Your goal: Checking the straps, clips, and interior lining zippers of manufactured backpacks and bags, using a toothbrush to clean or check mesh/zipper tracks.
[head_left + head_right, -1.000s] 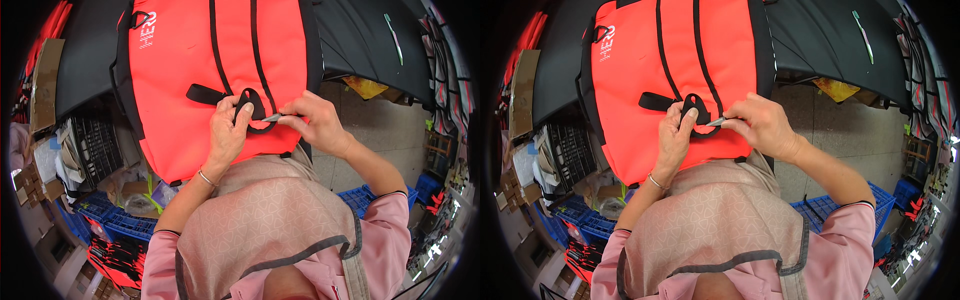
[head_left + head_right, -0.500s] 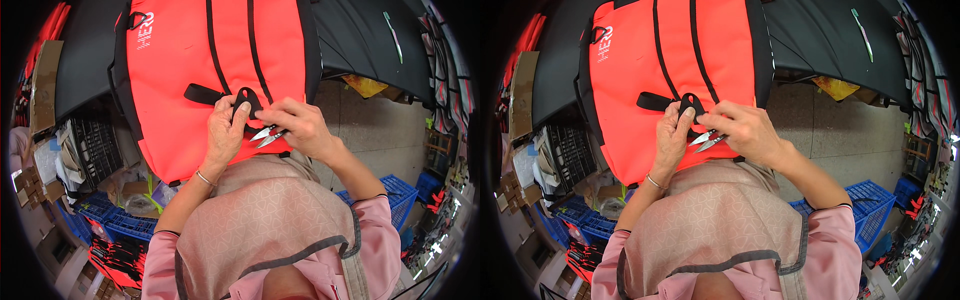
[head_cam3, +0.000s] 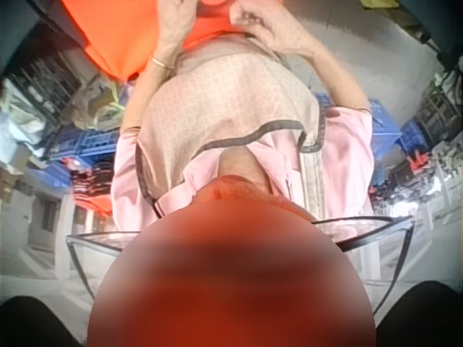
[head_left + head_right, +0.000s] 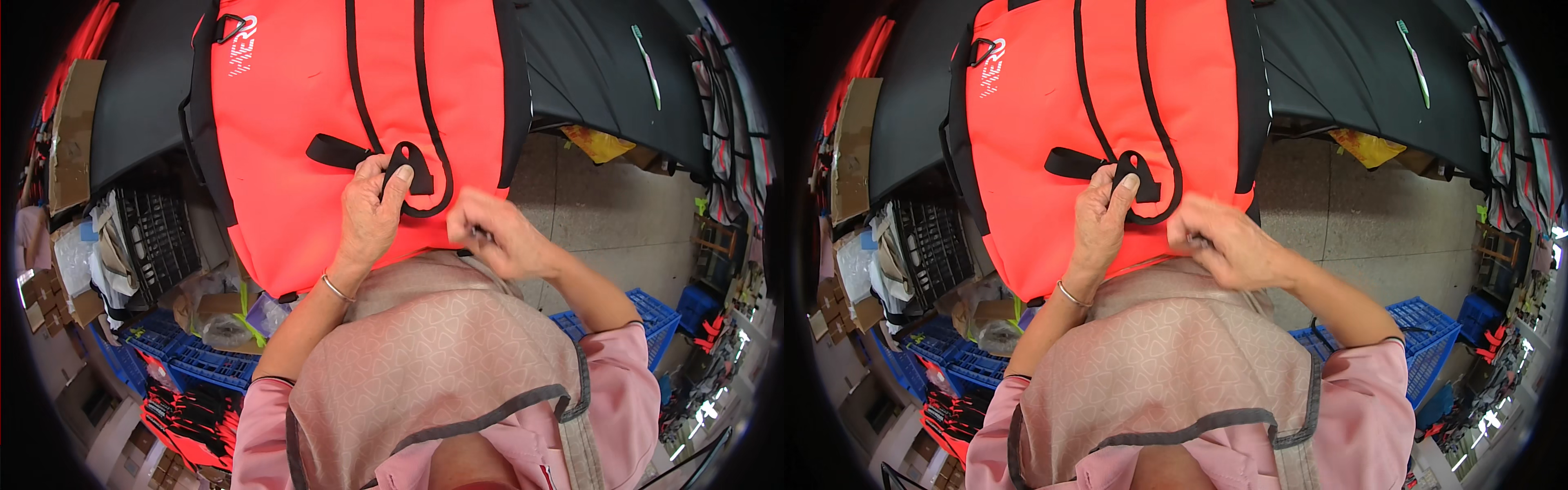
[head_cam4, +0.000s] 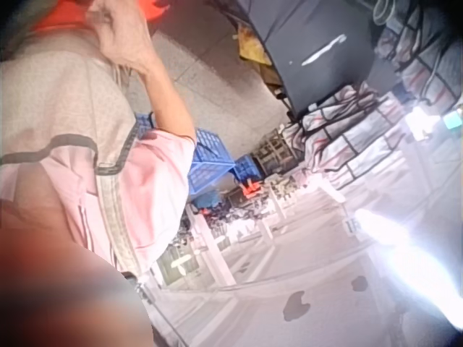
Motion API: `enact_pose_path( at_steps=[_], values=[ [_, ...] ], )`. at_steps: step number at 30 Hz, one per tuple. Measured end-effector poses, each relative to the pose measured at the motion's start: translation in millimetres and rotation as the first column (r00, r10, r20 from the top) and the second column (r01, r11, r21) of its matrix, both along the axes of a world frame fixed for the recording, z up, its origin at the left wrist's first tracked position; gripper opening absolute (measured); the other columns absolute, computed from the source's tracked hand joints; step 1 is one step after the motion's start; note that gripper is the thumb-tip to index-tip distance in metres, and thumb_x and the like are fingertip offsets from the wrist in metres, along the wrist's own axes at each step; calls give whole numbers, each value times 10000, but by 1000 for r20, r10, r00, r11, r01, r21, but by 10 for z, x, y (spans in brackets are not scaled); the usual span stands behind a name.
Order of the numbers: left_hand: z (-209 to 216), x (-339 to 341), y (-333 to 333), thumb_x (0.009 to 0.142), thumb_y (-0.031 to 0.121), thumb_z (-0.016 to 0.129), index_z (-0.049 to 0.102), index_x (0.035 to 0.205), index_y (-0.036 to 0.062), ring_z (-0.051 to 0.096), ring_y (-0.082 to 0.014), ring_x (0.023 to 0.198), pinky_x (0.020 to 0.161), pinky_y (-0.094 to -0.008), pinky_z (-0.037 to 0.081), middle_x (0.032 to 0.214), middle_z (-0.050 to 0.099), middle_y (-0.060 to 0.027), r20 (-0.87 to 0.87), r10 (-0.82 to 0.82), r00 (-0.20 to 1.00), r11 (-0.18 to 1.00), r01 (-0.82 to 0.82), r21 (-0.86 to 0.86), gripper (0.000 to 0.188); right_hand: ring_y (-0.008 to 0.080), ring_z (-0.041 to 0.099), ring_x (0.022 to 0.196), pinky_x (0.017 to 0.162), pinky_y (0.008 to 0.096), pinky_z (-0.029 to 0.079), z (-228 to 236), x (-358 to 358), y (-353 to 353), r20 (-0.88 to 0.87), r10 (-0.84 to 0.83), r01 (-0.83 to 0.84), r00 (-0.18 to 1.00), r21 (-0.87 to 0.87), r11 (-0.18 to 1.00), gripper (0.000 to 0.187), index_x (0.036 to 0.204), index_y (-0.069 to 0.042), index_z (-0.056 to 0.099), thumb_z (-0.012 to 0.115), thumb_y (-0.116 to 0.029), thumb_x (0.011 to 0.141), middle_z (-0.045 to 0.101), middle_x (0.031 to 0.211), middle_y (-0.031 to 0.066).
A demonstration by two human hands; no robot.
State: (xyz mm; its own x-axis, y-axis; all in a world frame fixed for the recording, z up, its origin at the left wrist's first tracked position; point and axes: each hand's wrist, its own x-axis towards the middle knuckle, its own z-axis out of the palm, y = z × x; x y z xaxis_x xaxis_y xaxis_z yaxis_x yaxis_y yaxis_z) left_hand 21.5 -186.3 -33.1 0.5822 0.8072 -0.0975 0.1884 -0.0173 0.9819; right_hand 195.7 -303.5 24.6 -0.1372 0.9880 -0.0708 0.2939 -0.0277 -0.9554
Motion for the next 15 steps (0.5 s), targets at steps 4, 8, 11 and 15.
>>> enact_pose_path(
  at_steps=[4, 8, 11, 15],
  values=[
    [25, 27, -31, 952, 207, 607, 667, 794, -41, 548, -202, 951, 852, -326, 439, 992, 648, -94, 19, 32, 999, 999, -32, -3, 300, 172, 525, 683, 627, 303, 438, 105, 102, -189, -82, 41, -47, 996, -64, 997, 240, 895, -10, 596, 621, 142, 712, 532, 835, 63],
    [13, 32, -25, 952, 202, 607, 685, 820, -31, 545, -201, 960, 857, -324, 436, 990, 648, -89, 3, -20, 1000, 999, 20, 32, 280, 153, 585, 625, 532, 304, 473, -44, -62, -66, 217, -268, 212, 939, 250, 945, 278, 949, -45, 700, 734, 73, 699, 568, 779, 35],
    [25, 33, -30, 950, 197, 609, 688, 824, -30, 551, -209, 961, 850, -328, 442, 994, 651, -87, -17, -3, 1000, 999, 4, 39, 271, 173, 681, 707, 572, 317, 551, -72, -100, 31, 330, -307, 202, 893, 315, 927, 359, 1021, -64, 722, 740, 70, 689, 607, 822, 57],
    [32, 28, -41, 945, 193, 612, 689, 827, -32, 559, -219, 971, 842, -338, 452, 1006, 657, -90, -36, -7, 999, 998, 9, 64, 265, 184, 689, 720, 595, 311, 562, -106, -101, 99, 415, -210, 59, 885, 348, 936, 375, 1015, -48, 715, 718, 105, 673, 615, 880, 81]
  ],
)
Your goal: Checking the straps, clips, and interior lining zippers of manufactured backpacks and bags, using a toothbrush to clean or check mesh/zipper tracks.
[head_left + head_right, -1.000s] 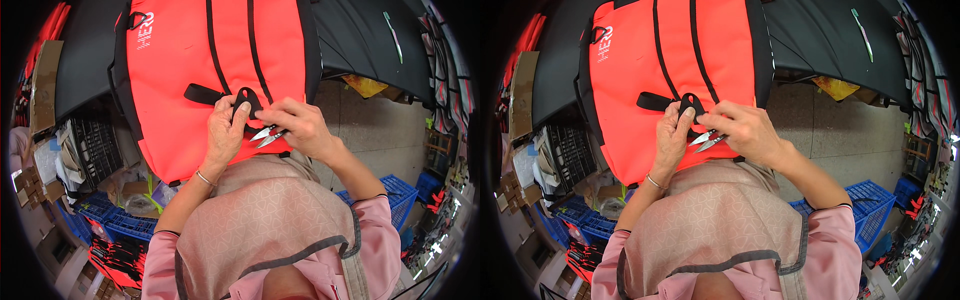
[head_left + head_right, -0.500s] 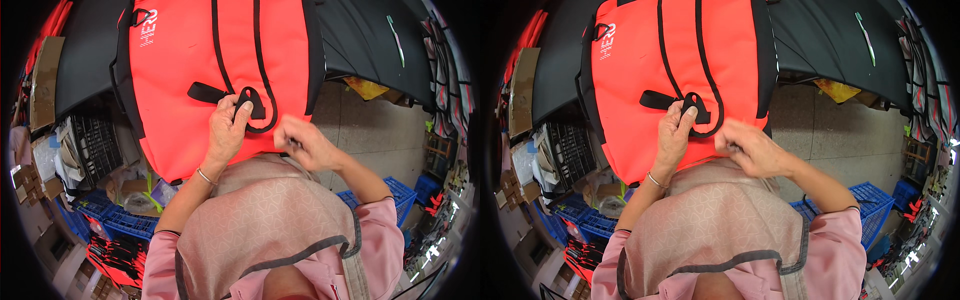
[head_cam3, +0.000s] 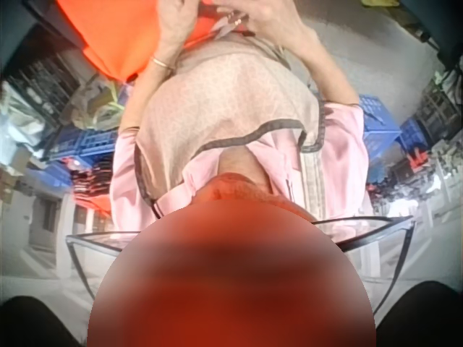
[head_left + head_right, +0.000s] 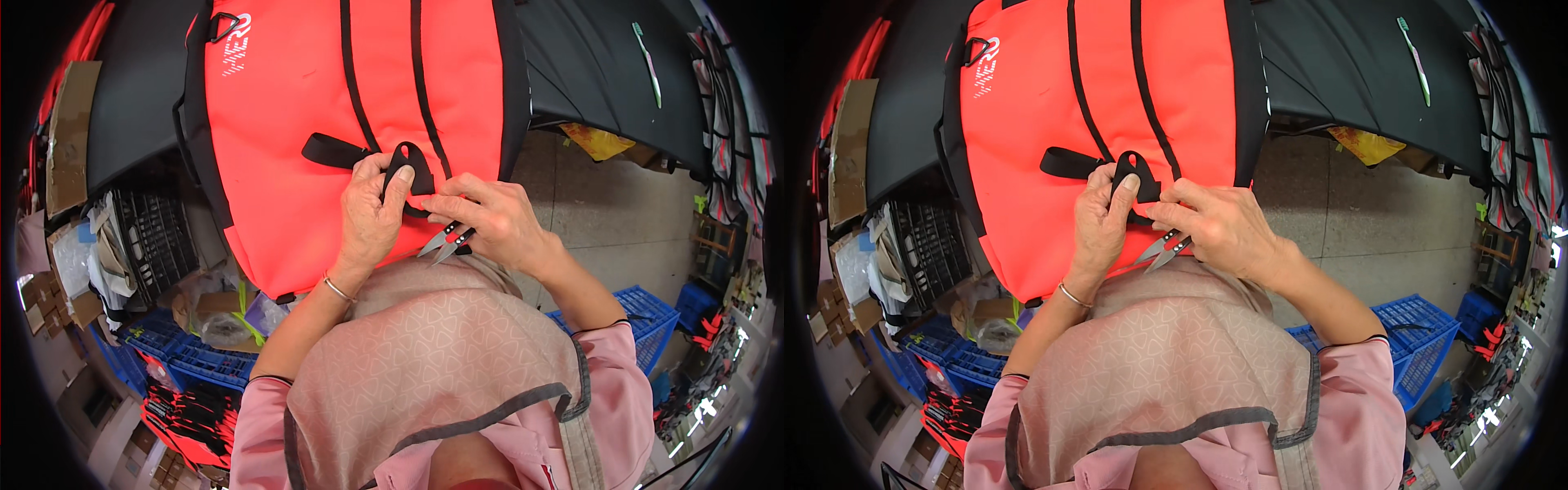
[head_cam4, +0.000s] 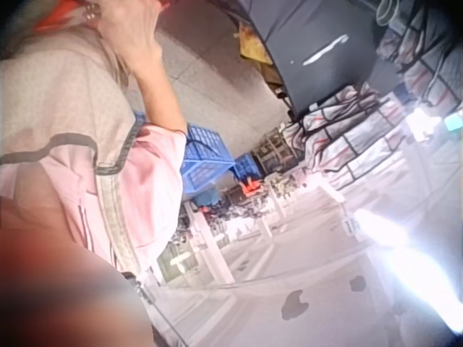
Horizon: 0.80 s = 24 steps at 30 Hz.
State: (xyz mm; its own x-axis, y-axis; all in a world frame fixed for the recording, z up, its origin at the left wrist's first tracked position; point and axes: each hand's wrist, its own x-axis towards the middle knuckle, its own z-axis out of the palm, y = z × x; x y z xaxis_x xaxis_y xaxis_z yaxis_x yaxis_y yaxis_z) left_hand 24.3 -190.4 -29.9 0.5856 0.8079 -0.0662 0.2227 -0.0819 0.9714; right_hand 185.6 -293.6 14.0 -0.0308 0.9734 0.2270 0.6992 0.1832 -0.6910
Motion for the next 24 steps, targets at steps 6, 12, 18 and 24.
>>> enact_pose_path(
  at_steps=[6, 12, 18, 24],
  values=[
    [-10, 1, 4, 940, 174, 612, 688, 823, -37, 560, -226, 983, 847, -341, 454, 1013, 658, -105, 0, -19, 1000, 999, 19, 42, 253, 217, 679, 760, 627, 321, 568, -130, 44, 69, -218, -11, 1, 976, -46, 999, 323, 971, -35, 690, 676, 112, 684, 615, 875, 82],
    [-16, 4, 3, 937, 168, 613, 683, 828, -38, 555, -234, 979, 850, -340, 451, 1020, 654, -108, -35, -34, 999, 994, 38, 106, 243, 161, 590, 692, 588, 306, 508, -108, -30, 91, -48, -4, -2, 999, -136, 991, 156, 870, -8, 563, 638, 87, 771, 535, 789, 56],
    [-48, 14, 14, 940, 166, 614, 682, 833, -39, 546, -229, 972, 851, -336, 448, 1011, 649, -98, -18, -15, 1000, 996, 16, 82, 241, 87, 495, 667, 556, 254, 376, 141, 104, -174, -571, -67, -134, 818, -303, 944, 81, 822, -15, 551, 567, -13, 901, 508, 746, 32],
    [-40, 8, 12, 943, 171, 614, 687, 839, -33, 541, -214, 972, 856, -329, 442, 1009, 650, -87, 4, -7, 1000, 999, 6, 53, 241, 198, 582, 620, 549, 306, 455, 103, 200, -181, -208, -220, 186, 953, -171, 967, 187, 802, -12, 594, 651, 129, 694, 575, 751, 78]
  ],
)
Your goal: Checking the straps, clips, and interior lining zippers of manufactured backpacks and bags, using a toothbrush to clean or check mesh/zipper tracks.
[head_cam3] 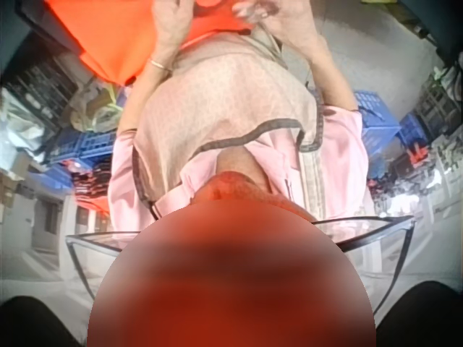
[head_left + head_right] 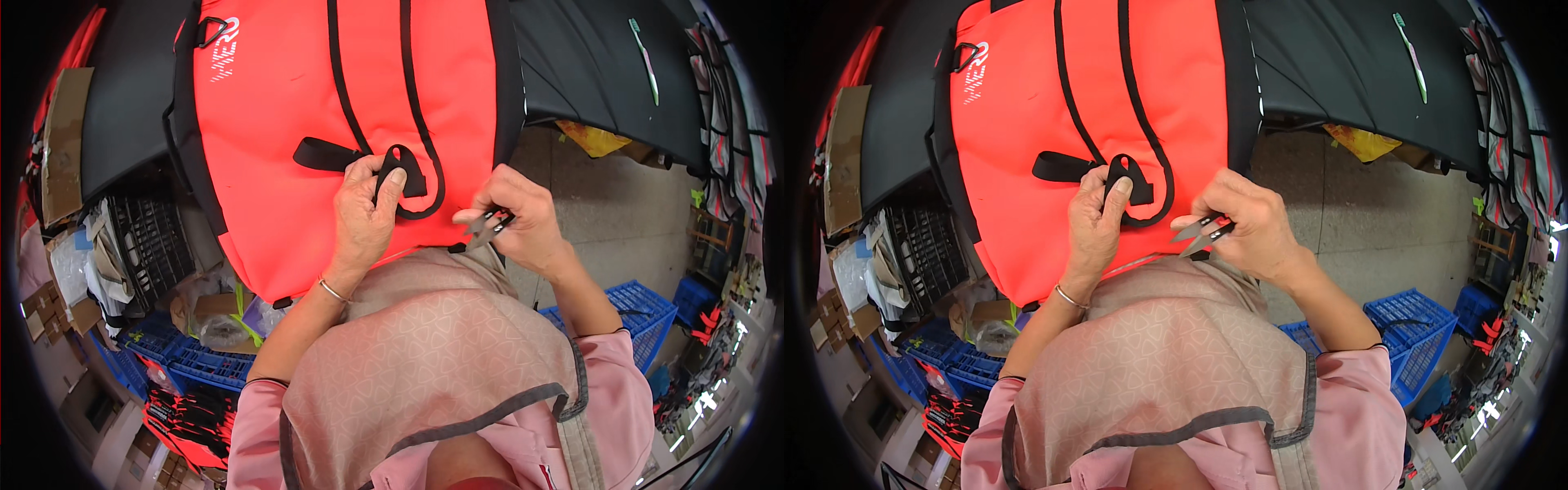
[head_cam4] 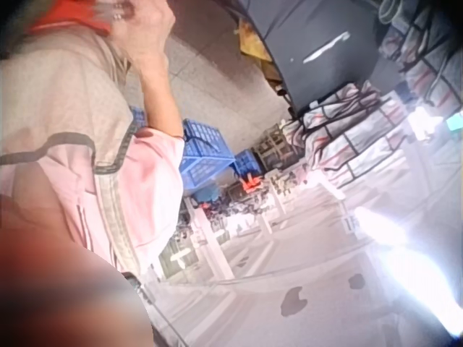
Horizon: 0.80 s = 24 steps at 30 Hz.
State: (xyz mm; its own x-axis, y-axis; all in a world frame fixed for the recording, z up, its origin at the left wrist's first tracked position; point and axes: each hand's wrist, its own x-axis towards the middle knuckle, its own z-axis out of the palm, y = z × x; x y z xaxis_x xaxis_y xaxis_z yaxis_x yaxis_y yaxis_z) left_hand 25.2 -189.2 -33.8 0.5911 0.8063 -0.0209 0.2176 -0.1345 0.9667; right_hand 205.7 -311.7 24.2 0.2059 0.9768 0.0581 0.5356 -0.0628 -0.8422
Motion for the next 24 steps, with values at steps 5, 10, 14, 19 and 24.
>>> enact_pose_path(
  at_steps=[5, 10, 14, 19, 24],
  values=[
    [-6, 7, 1, 942, 165, 612, 694, 850, -28, 544, -215, 974, 852, -330, 445, 1008, 651, -85, -8, -3, 1000, 1000, 3, -30, 228, 177, 659, 680, 560, 331, 537, -164, -144, 128, 183, 104, -135, 978, 163, 977, 473, 1053, -66, 712, 678, 108, 614, 628, 874, 62],
    [5, -2, -3, 934, 148, 613, 693, 848, -32, 555, -225, 965, 847, -334, 453, 1012, 652, -95, -10, -17, 1000, 1000, 18, 13, 215, 194, 637, 672, 567, 329, 518, -214, -141, 280, 350, 182, -266, 919, 207, 942, 316, 968, -68, 686, 673, 37, 671, 616, 854, 49],
    [-23, 6, -16, 924, 141, 623, 686, 834, -37, 560, -235, 972, 842, -335, 457, 1012, 651, -104, -7, -10, 1000, 1000, 11, 28, 210, 227, 594, 668, 578, 341, 487, -271, -184, 328, 452, 187, -284, 872, 158, 946, 171, 895, -66, 603, 677, -35, 744, 571, 791, 59],
    [-150, 30, -48, 907, 127, 641, 672, 817, -64, 558, -271, 996, 846, -349, 462, 1004, 641, -129, -13, 22, 1000, 975, -18, 224, 214, 164, 547, 651, 590, 292, 452, -280, -431, 85, -87, 90, -97, 992, -88, 991, 165, 868, -42, 554, 615, 70, 764, 526, 787, 52],
    [-147, 2, -15, 911, 133, 642, 669, 816, -67, 553, -264, 1002, 856, -348, 457, 1013, 639, -123, -13, 15, 1000, 987, -13, 162, 223, 131, 553, 704, 639, 271, 449, 53, -320, -81, -559, -104, -100, 822, -322, 941, 195, 839, -7, 530, 560, 144, 719, 543, 770, 50]
  ],
)
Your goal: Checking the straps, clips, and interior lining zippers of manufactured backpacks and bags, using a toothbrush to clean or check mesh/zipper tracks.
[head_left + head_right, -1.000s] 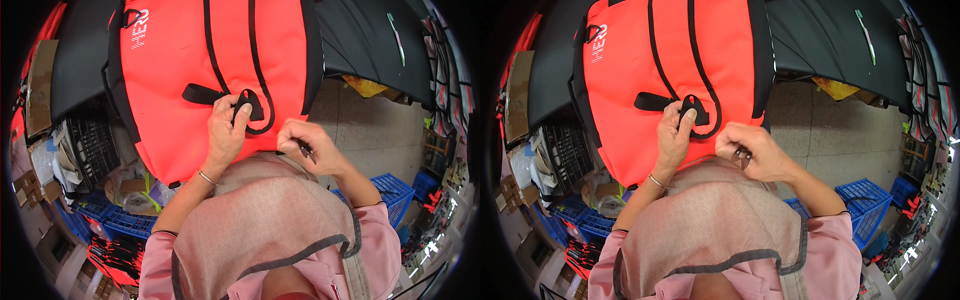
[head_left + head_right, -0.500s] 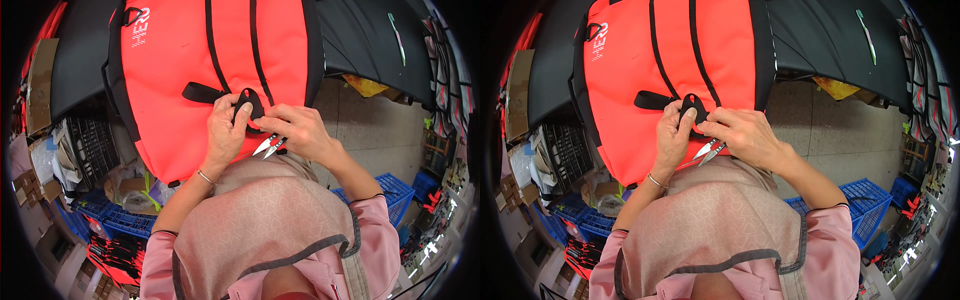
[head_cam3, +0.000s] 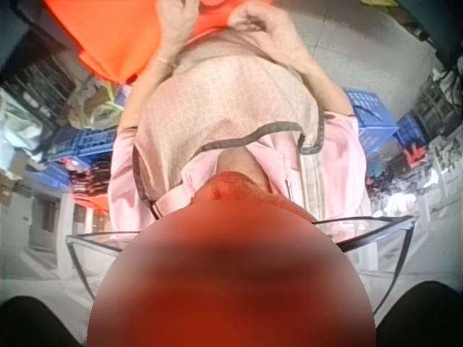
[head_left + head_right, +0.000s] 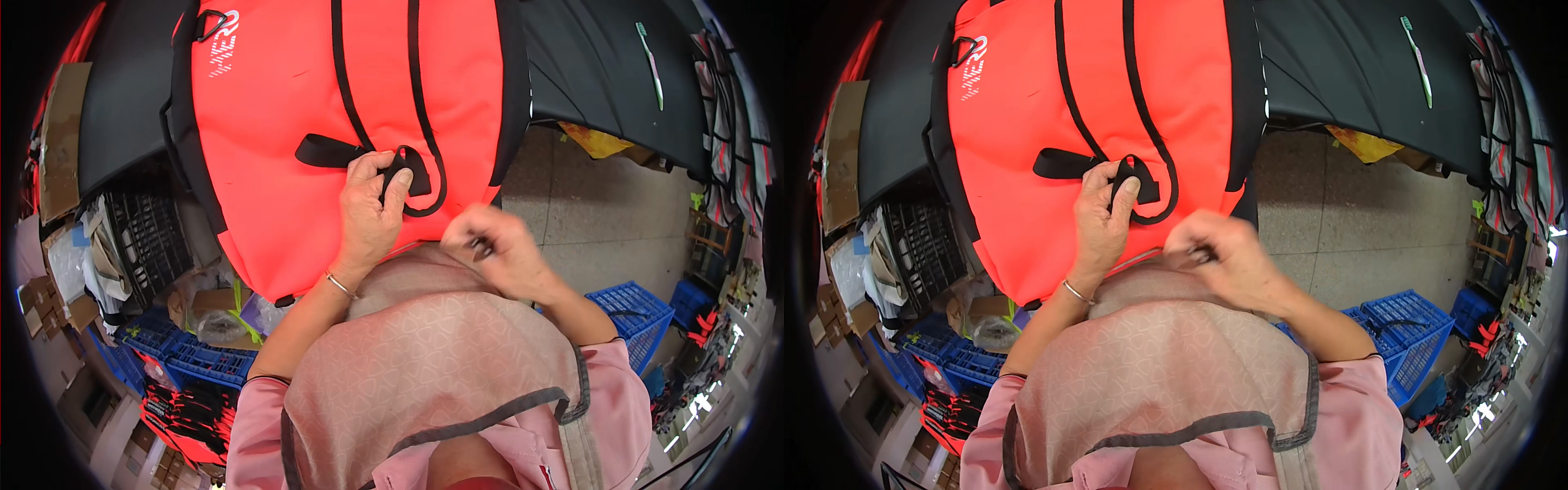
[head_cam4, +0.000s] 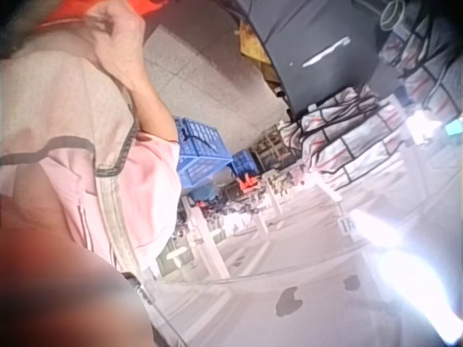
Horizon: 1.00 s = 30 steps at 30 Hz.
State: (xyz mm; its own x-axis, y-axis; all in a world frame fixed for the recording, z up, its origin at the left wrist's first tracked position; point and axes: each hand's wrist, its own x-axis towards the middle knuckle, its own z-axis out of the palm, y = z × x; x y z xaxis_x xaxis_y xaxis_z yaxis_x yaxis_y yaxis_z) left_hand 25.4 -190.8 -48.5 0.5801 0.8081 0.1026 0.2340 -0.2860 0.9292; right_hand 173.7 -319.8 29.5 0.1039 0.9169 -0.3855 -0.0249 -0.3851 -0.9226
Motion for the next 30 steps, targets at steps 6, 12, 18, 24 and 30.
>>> enact_pose_path(
  at_steps=[6, 12, 18, 24, 30],
  values=[
    [102, -27, 30, 917, 140, 635, 665, 823, -59, 541, -238, 1033, 897, -342, 432, 1048, 634, -101, 28, -15, 999, 983, 20, -184, 222, 158, 607, 726, 650, 270, 470, -10, 255, 119, 528, -215, 102, 822, 234, 967, 208, 986, -11, 646, 669, 55, 790, 639, 854, 83],
    [207, -186, 29, 824, 68, 683, 686, 907, -34, 436, -278, 1259, 1061, -392, 341, 1289, 539, -107, 180, -218, 959, 926, 261, -273, 132, 39, 549, 664, 640, 223, 456, -57, 267, 149, 115, -363, 367, 925, -14, 930, 113, 947, 3, 669, 704, -85, 885, 625, 713, -10],
    [306, -219, -11, 707, 67, 731, 716, 1040, 46, 355, -346, 1362, 1124, -473, 273, 1404, 472, -136, 35, -387, 921, 911, 388, -140, 334, 35, 563, 735, 670, 215, 458, -238, 86, 72, -71, -228, 224, 971, -58, 973, 107, 934, 4, 661, 688, -94, 904, 643, 780, -17],
    [364, -245, 89, 771, 152, 619, 693, 1179, 48, 229, -332, 1444, 1177, -468, 151, 1514, 362, -157, 412, -348, 842, 680, 530, -507, 428, 56, 602, 821, 771, 219, 491, -199, 5, 27, -185, -272, 290, 944, 80, 954, 121, 1006, 12, 639, 673, -45, 905, 664, 879, 7],
    [386, -98, -145, 721, 114, 813, 763, 948, 53, 462, -281, 1282, 1059, -403, 378, 1271, 598, -79, 58, -185, 981, 951, 194, -239, 240, 154, 637, 832, 765, 282, 516, -27, 10, -28, 355, -423, 382, 834, 183, 906, 230, 1022, -15, 645, 740, -115, 838, 677, 867, 54]
  ],
)
